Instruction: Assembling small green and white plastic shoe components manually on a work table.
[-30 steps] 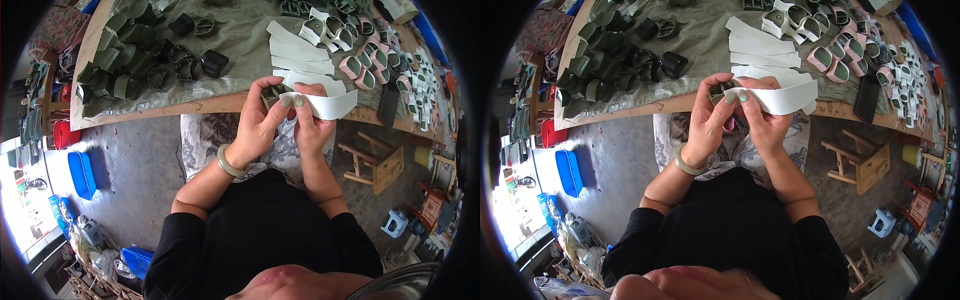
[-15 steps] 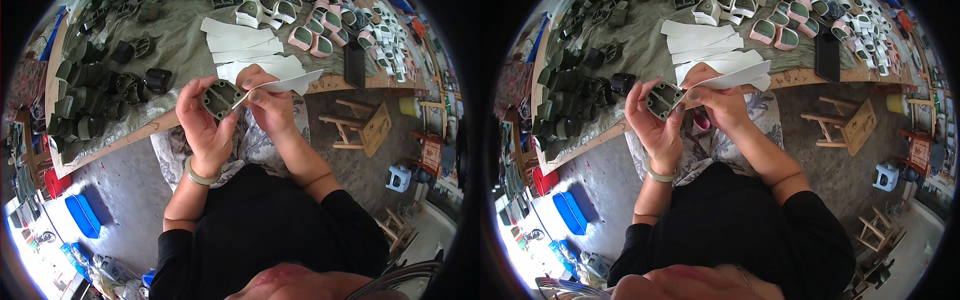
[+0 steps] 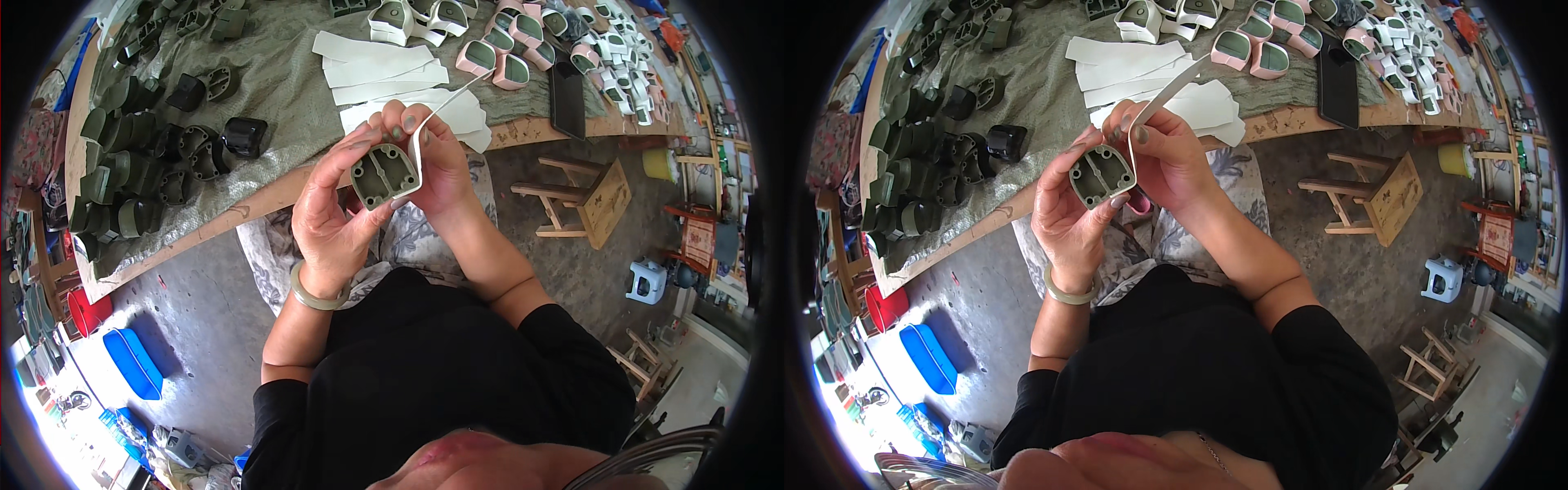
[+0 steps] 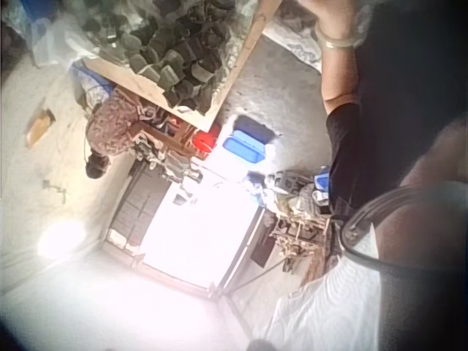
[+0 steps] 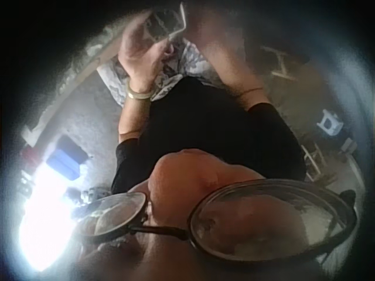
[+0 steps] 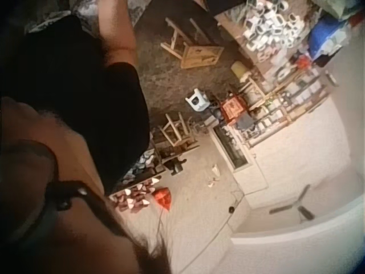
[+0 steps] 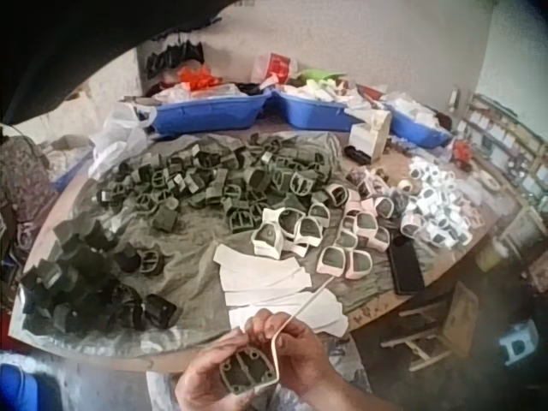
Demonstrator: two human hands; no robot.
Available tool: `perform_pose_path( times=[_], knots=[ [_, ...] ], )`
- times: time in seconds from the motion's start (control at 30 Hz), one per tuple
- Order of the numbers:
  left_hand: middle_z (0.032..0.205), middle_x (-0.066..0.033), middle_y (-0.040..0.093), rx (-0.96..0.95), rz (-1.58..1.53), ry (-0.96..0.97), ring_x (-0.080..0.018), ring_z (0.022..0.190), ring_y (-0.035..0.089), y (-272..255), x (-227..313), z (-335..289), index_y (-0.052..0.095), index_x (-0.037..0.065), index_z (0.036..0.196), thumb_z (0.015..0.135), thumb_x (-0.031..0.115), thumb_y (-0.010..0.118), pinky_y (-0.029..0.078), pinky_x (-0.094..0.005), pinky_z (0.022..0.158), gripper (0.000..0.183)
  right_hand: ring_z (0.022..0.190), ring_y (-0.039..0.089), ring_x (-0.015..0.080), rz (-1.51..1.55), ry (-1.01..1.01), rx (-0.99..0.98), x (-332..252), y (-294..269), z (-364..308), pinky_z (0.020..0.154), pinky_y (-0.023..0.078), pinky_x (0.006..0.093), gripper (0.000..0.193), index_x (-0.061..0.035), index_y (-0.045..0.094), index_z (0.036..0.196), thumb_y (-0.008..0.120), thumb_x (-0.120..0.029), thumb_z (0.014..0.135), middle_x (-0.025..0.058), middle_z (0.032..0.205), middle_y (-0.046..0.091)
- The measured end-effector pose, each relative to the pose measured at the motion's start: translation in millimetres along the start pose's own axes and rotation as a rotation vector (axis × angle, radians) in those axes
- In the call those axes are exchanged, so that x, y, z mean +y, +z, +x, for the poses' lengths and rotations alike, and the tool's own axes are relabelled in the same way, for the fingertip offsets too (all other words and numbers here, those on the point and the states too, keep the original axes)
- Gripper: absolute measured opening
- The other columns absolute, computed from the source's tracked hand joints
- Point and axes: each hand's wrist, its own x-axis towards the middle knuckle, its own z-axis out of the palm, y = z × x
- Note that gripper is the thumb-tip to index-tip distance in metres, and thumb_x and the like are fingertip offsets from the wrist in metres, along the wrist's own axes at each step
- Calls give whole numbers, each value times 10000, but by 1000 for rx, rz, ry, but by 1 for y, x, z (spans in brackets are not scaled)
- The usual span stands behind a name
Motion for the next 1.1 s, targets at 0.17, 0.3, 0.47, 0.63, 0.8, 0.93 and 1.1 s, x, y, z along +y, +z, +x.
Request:
perform_pose_path(
  times=[0.17,0.3,0.47,0.63,0.8,0.93,1.1],
  knots=[
    [1233,-175,608,-59,-11,-40,-332,1259,508,-7,2,2,577,-8,1173,730,95,808,400,-431,1060,510,880,583,145,-60,0,33,2,4,-1,776,487,281,184,-22,636,948,694,-177,869,44,965,582],
    [1259,-165,600,-151,8,-23,-329,1295,474,-10,4,5,577,-10,1197,726,93,806,394,-422,1066,533,876,580,129,-65,40,46,-2,6,-3,773,483,275,182,-14,645,936,698,-174,865,29,964,582],
    [1328,-161,558,-187,-7,-125,-307,1358,398,-13,12,6,549,-8,1273,728,115,796,383,-404,1075,610,902,589,129,-92,119,-16,-8,8,-2,784,485,272,221,-7,658,979,709,-184,856,30,971,597],
    [1521,-172,318,-159,-109,-202,-294,1450,196,-16,7,5,441,12,1393,789,202,751,257,-429,1144,705,896,592,133,-129,195,65,-11,12,-5,792,481,276,278,-7,643,1033,735,-176,832,32,965,612],
    [1255,-124,492,73,-223,-168,-220,1190,486,-19,-9,-3,384,33,1337,688,198,853,382,-386,1042,817,877,576,125,-167,69,160,-3,23,-10,784,465,279,254,-19,635,1008,755,-94,797,24,974,591],
    [1286,-123,460,45,-213,-23,-240,1183,499,-7,-4,-7,413,43,1270,674,150,871,397,-379,1033,759,881,544,116,-179,-24,119,2,32,-11,775,443,255,180,-31,667,925,753,-19,768,19,1039,509],
    [1235,-115,464,122,-17,-29,-212,1136,502,-9,1,-3,450,32,1223,661,141,878,421,-353,987,714,880,549,121,-235,42,75,-1,24,-13,792,430,268,171,-28,660,934,743,-42,785,22,1009,534]
  ],
)
